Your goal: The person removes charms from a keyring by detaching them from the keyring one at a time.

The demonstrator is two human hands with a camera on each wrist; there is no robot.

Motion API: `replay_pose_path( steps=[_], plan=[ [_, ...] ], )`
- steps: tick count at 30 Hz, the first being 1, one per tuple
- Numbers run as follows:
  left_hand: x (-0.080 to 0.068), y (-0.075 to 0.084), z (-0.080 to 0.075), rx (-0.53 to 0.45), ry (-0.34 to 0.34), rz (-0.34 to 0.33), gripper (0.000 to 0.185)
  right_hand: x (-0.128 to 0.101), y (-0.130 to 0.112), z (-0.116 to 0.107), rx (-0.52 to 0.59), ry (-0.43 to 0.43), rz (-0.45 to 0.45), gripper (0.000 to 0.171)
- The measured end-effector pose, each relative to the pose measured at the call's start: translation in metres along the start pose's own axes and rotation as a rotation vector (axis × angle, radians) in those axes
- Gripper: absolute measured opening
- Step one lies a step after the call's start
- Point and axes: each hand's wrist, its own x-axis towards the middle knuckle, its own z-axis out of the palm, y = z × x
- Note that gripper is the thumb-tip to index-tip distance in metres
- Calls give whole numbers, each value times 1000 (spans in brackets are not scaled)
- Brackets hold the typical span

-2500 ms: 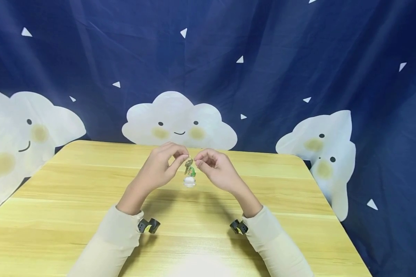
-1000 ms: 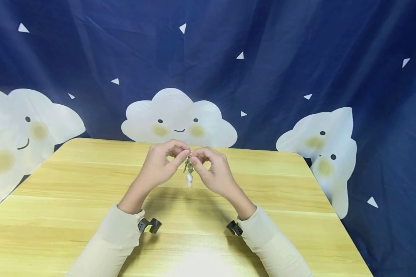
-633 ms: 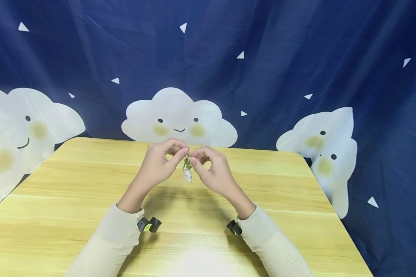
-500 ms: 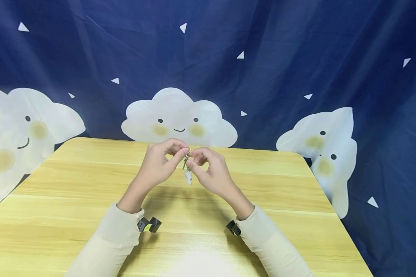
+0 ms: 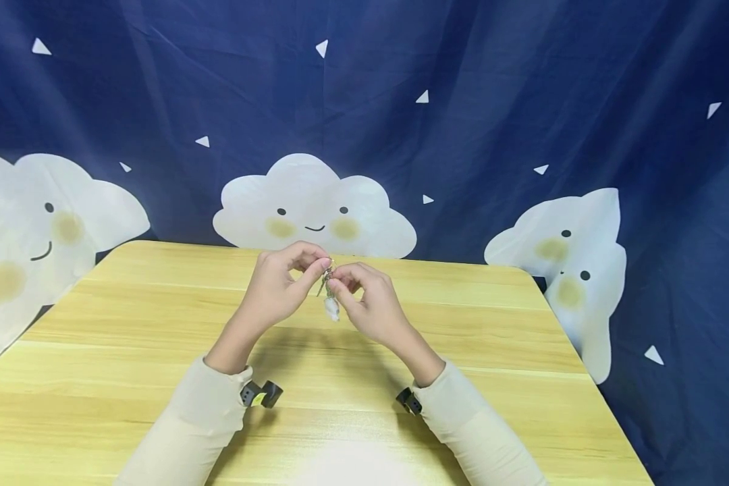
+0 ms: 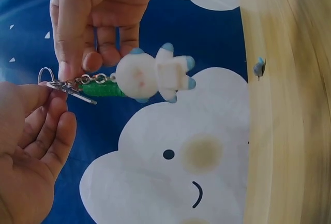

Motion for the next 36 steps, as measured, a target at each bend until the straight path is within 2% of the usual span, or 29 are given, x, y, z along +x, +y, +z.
replay_pose_path(
  steps=[11,15,24,28,32,36],
  plan=[
    [1,0,-1,-8,13,15,6,1,-2,-4,31,15,20,5],
    [1,-1,0,4,11,19,6,1,-5,-7,80,-3,91,11],
    [0,-1,1,22,10,35,6,3,-10,-11,271,-85,269,21],
    [1,-1,0,26,15,37,6,3,-10,-13,263,-204,229,23],
    [1,-1,-1,29,6,45,5,3,-9,-15,184,-309,138,17],
    [1,-1,0,31,-18,82,4,4,-8,-21,161,-348,118,15]
  ],
)
